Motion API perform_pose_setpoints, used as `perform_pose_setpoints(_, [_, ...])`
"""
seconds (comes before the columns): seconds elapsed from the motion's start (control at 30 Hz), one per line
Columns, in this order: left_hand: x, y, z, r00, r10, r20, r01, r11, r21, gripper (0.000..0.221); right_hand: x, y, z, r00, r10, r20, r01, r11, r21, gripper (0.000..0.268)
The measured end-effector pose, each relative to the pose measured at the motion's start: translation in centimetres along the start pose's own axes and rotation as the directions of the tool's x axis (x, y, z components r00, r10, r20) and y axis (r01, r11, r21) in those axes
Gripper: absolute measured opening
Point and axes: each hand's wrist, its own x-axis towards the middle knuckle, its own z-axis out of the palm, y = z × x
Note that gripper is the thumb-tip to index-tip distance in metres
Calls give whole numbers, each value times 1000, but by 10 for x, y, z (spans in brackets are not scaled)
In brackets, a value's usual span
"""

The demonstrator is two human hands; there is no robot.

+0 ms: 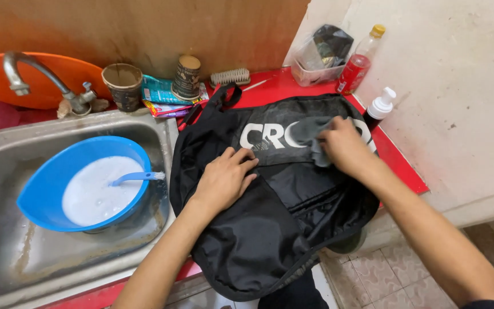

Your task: Detailed cleaning of a black backpack's white logo using foam cleaner, a toothbrush, and a cloth.

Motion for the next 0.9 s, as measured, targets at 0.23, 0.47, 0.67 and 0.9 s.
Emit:
perform_pose_setpoints(0.23, [-3, -4, 28, 973, 73, -219, -50, 993, 108, 34, -104, 81, -97, 921, 178, -346, -138, 981, 136, 23])
perform_pose_setpoints(0.47, [-3, -5, 37, 961, 127, -247, -92, 984, 151, 32, -97, 99, -70, 933, 357, 38, -358, 933, 45, 29])
perform_pose_setpoints(0.67, [1, -15, 45, 969, 139, -204, -120, 987, 102, 35, -58, 40, -109, 928, 368, -58, -339, 899, 276, 27])
perform_pose_setpoints(0.9, [33, -42, 18, 992, -124, -25, 120, 984, -128, 30, -44, -37, -116, 996, -86, -5, 83, 942, 325, 32])
